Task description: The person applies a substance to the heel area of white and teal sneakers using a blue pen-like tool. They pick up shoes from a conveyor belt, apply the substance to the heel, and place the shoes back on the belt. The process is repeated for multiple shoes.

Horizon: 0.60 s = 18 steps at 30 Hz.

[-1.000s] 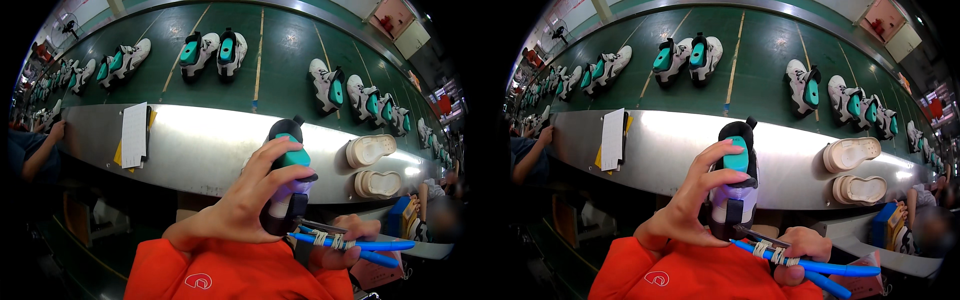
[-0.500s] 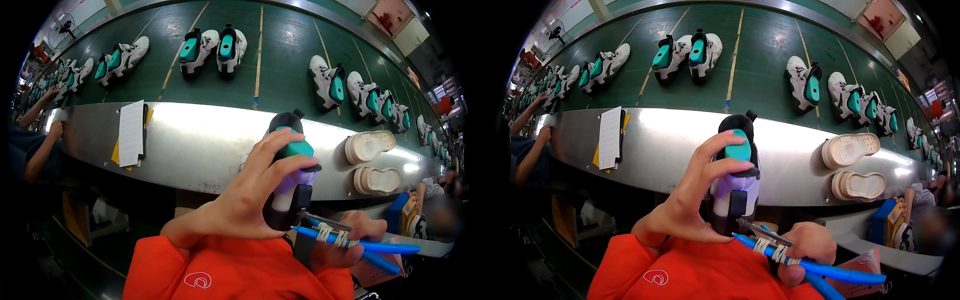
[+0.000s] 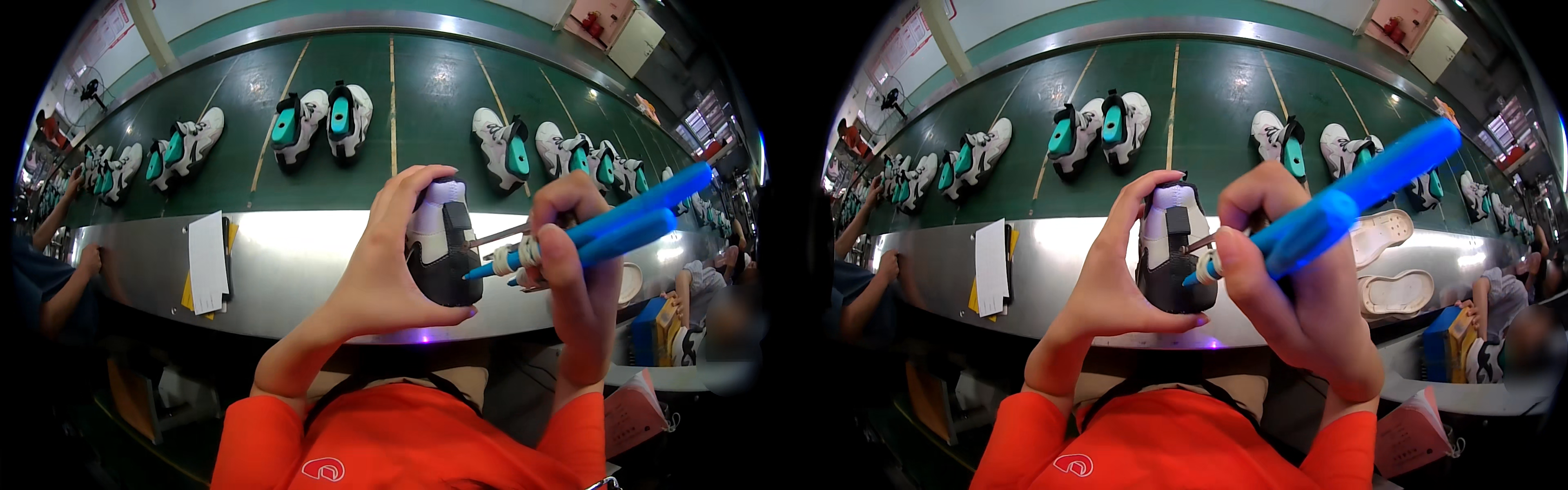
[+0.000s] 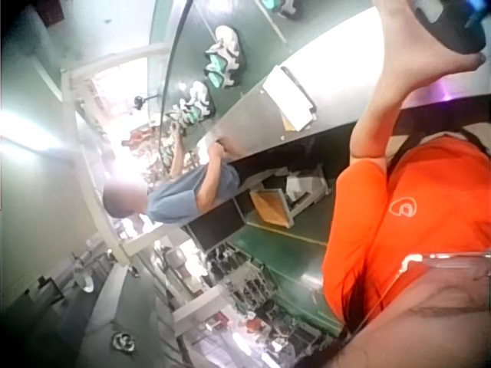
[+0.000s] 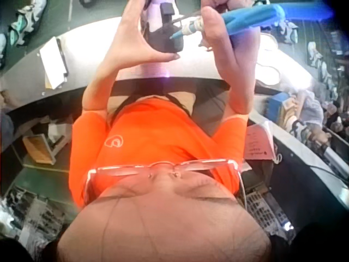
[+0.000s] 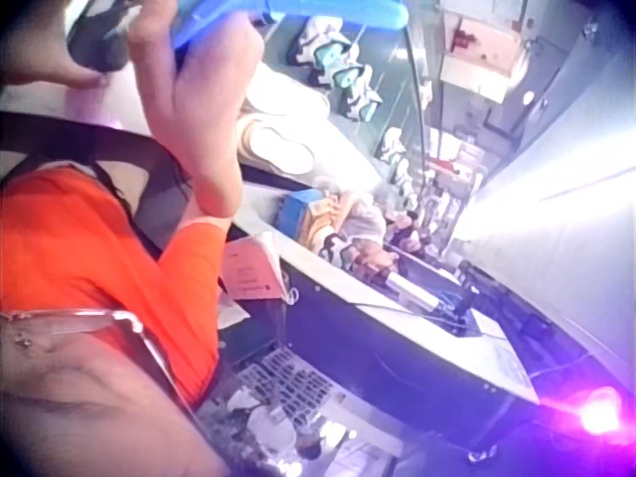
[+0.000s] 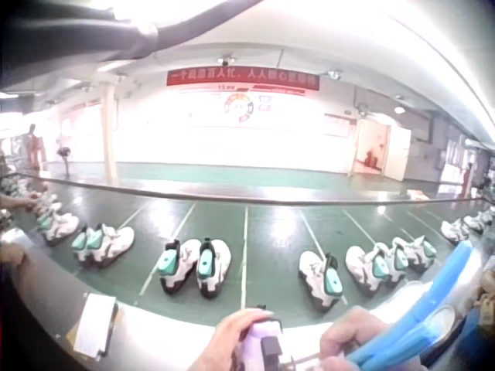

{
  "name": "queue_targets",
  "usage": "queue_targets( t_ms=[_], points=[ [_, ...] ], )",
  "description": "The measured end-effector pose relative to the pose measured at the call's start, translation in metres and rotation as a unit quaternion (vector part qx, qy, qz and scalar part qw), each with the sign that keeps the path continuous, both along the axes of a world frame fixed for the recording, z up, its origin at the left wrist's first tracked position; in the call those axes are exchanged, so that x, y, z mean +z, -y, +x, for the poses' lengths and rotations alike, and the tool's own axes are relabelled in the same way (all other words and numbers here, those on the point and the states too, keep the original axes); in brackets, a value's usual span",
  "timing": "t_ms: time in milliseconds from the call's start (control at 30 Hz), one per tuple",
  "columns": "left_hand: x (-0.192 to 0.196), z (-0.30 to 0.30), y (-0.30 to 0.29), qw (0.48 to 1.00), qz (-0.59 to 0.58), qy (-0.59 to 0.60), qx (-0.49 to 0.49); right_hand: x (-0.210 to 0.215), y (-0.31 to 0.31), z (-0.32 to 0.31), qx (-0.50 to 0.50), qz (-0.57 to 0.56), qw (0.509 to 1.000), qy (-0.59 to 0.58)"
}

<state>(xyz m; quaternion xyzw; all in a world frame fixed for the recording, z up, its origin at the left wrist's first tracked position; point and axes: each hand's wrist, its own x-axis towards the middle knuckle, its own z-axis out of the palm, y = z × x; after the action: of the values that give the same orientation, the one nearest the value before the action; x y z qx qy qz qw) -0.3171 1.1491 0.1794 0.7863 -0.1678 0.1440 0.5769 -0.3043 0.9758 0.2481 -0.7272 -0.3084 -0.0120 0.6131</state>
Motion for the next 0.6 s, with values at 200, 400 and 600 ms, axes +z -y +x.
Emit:
queue_targets(
  t_ms=[200, 400, 600],
  points=[
    [-0.005, 0.009, -0.009, 1.000, 0.005, 0.011, 0.011, 0.004, -0.007, 0.008, 0.015, -0.074, 0.993, 0.088],
    [-0.009, 0.013, -0.016, 1.000, -0.025, -0.011, -0.014, -0.013, -0.002, 0.015, -0.022, 0.084, 0.993, 0.084],
    [-0.025, -0.012, -0.021, 0.998, -0.037, 0.044, -0.037, -0.080, 0.044, 0.011, -0.268, 0.172, 0.948, -0.013]
  ],
)
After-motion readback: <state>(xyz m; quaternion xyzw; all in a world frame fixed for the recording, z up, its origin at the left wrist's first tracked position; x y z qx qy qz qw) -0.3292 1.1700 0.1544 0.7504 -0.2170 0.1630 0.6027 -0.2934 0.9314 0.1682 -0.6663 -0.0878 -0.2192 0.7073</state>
